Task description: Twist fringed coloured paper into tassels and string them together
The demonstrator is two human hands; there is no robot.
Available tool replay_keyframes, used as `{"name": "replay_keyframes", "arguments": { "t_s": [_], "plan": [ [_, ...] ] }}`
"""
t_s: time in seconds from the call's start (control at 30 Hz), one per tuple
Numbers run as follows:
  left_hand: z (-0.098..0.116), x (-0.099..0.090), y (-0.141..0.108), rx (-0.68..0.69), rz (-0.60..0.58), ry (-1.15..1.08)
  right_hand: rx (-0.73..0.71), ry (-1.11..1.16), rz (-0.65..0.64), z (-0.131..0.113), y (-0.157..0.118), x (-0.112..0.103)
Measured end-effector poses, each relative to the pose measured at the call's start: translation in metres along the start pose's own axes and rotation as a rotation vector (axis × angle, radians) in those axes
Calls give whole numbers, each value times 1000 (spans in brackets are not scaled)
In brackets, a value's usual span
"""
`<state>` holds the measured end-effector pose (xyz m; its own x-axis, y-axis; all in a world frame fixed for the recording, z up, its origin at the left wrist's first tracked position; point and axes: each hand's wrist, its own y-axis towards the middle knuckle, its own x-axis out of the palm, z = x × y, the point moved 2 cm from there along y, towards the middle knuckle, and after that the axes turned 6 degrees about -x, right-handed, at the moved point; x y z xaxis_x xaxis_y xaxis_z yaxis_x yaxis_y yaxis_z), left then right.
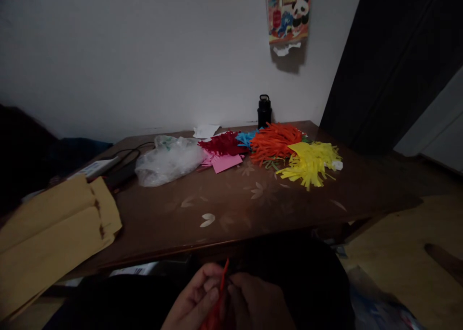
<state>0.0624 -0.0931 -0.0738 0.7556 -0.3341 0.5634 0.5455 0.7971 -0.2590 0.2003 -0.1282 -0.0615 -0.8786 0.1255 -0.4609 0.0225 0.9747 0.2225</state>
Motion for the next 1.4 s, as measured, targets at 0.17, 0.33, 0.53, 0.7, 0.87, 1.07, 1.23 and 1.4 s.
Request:
{"name": "replay_keyframes", "arguments": {
  "t_s": [0.17,0.33,0.53,0.7,0.87,1.07,1.23,1.4],
  "plan": [
    [-3,-4,0,6,-2,38,5,15,-26,-2,2,-2],
    [-2,-9,-3,44,35,161,2,-3,-18,-3,2,-2],
    [-1,-21,-4,315,46,670,130,122,-104,-1,5,-7],
    [14,-14,-7,662,-80,1112,235,294,-213,3,9,-5],
    [11,-14,-8,683,-177,1377,23,207,61,-2,15,-6],
    [-4,-38,-4,496,-96,1618,193,1056,349,-19,17,-30],
    [-11,-17,-1,338,-194,1439,232,1135,119,-43,26,-9],
    [-27,-15,20,172,-367,1397,110,937,341,-63,35,-65]
  ]
}}
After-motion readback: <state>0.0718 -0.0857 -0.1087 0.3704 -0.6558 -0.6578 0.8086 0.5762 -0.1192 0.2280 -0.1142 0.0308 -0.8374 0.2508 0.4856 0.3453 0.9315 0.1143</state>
